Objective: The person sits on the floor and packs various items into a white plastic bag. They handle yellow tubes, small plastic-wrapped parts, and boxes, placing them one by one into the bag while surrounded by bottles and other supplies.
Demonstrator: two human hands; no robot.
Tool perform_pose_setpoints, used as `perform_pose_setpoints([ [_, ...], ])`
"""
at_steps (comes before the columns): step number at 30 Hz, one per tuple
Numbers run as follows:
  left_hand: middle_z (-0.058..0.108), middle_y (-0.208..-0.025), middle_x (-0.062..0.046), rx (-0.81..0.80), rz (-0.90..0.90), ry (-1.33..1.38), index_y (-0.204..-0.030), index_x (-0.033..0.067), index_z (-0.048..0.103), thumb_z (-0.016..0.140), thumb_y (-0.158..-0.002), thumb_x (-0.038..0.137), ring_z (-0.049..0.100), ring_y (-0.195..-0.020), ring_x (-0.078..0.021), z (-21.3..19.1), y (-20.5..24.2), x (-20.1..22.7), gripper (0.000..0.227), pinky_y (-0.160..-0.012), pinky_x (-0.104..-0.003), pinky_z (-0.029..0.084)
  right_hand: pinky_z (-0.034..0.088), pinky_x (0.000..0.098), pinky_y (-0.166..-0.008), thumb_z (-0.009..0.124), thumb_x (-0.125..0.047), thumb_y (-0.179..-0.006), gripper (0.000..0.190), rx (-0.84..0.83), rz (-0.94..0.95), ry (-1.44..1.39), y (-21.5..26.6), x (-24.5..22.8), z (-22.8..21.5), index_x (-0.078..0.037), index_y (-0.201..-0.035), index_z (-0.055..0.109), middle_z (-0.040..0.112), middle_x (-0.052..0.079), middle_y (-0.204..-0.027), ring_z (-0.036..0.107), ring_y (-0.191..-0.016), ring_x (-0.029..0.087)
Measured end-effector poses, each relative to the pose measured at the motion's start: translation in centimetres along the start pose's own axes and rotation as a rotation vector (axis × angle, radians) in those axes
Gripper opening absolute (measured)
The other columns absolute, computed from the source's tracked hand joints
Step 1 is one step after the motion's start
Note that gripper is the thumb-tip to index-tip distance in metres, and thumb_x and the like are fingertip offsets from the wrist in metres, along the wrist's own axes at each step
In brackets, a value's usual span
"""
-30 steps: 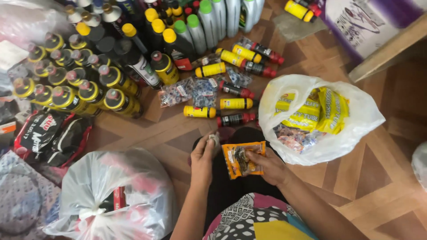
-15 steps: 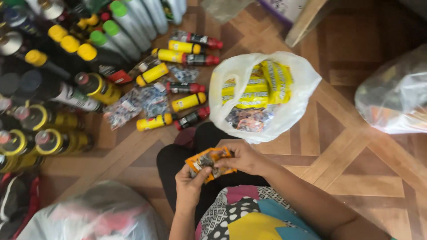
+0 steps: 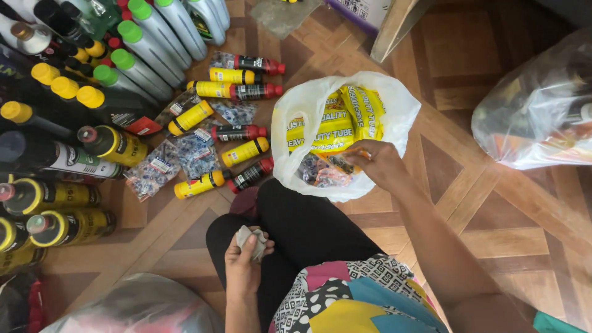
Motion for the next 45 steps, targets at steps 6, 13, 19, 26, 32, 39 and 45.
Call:
perform_pose_setpoints([
  [6,0.071,-0.097,-0.022,0.008,-0.081,0.042,-0.12,-0.0067,0.066,0.067,-0.093,0.01,0.07,-0.075,-0.0287,-0.9,-0.8,-1.7,0.031,-0.064,-0.034,0.058,0.051,0.0244,-0.058,0.078,-0.018,-0.088,0.023,-0.08,0.295,-0.314,-4.9,8.0,7.9,-0.006,-0.108,0.076,0.079,0.008,-0.087,0.06,-0.058,0.01],
  [13,0.07,-0.104,-0.021,-0.032,-0.069,0.152,-0.13,-0.0076,0.059,0.064,-0.093,0.013,0.072,-0.078,-0.0286,-3.6,-1.9,-3.8,0.042,-0.064,-0.035,0.06,0.053,0.0312,-0.085,0.078,-0.017,-0.084,0.05,0.135,-0.158,-0.247,-6.3,13.7,11.0,0.003,-0.128,0.066,0.072,0.015,-0.117,0.068,-0.096,0.022],
  [19,0.073,-0.1,-0.029,-0.085,-0.095,0.329,-0.126,-0.0029,0.062,0.067,-0.09,0.041,0.077,-0.083,-0.042,-3.2,-3.5,-5.0,0.057,-0.068,-0.051,0.066,0.06,0.0275,-0.077,0.083,-0.004,-0.085,0.039,0.048,-0.162,-0.715,0.0,-0.7,7.1,-0.002,-0.122,0.072,0.071,0.01,-0.105,0.064,-0.079,0.012],
  [26,0.072,-0.103,-0.03,-0.015,-0.215,0.4,-0.122,-0.0009,0.066,0.056,-0.088,0.029,0.075,-0.084,-0.0434,-2.6,-3.4,-5.4,0.046,-0.067,-0.052,0.063,0.067,0.0546,-0.062,0.081,-0.031,-0.079,0.074,-1.207,0.008,-1.203,6.0,-5.6,17.0,0.014,-0.132,0.054,0.07,0.036,-0.11,0.075,-0.075,0.035],
  [32,0.074,-0.092,-0.022,0.152,-0.234,0.41,-0.112,0.0055,0.072,0.065,-0.085,0.017,0.072,-0.072,-0.0365,-1.3,-2.8,-4.2,0.03,-0.061,-0.051,0.063,0.064,0.0581,-0.068,0.075,-0.049,-0.083,0.092,-1.509,0.258,-1.353,4.3,-1.3,24.3,-0.001,-0.151,0.036,0.065,0.03,-0.123,0.073,-0.084,0.032],
  [39,0.074,-0.084,-0.006,0.499,0.04,0.041,-0.105,0.0109,0.075,0.076,-0.085,0.023,0.07,-0.071,-0.0178,-5.3,-8.6,5.7,0.023,-0.062,-0.033,0.059,0.062,0.0636,-0.078,0.076,-0.056,-0.08,0.098,-1.505,0.367,-1.336,3.0,-2.0,25.7,-0.009,-0.154,0.032,0.062,0.026,-0.13,0.073,-0.095,0.035],
  [45,0.07,-0.08,-0.009,0.706,0.349,-0.411,-0.103,0.0,0.073,0.079,-0.084,0.025,0.058,-0.059,-0.015,-16.8,-18.3,13.1,0.032,-0.049,-0.028,0.05,0.057,0.0517,-0.097,0.073,-0.045,-0.089,0.088,-1.558,0.545,-1.431,2.8,-3.6,24.9,-0.011,-0.158,0.028,0.049,0.03,-0.143,0.063,-0.115,0.038],
])
Point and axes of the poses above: each hand's wrist, its own y-axis away from the middle knuckle, its own z-axis out of the palm, x = y × z, the point moved 5 cm from there along -y, towards the middle knuckle
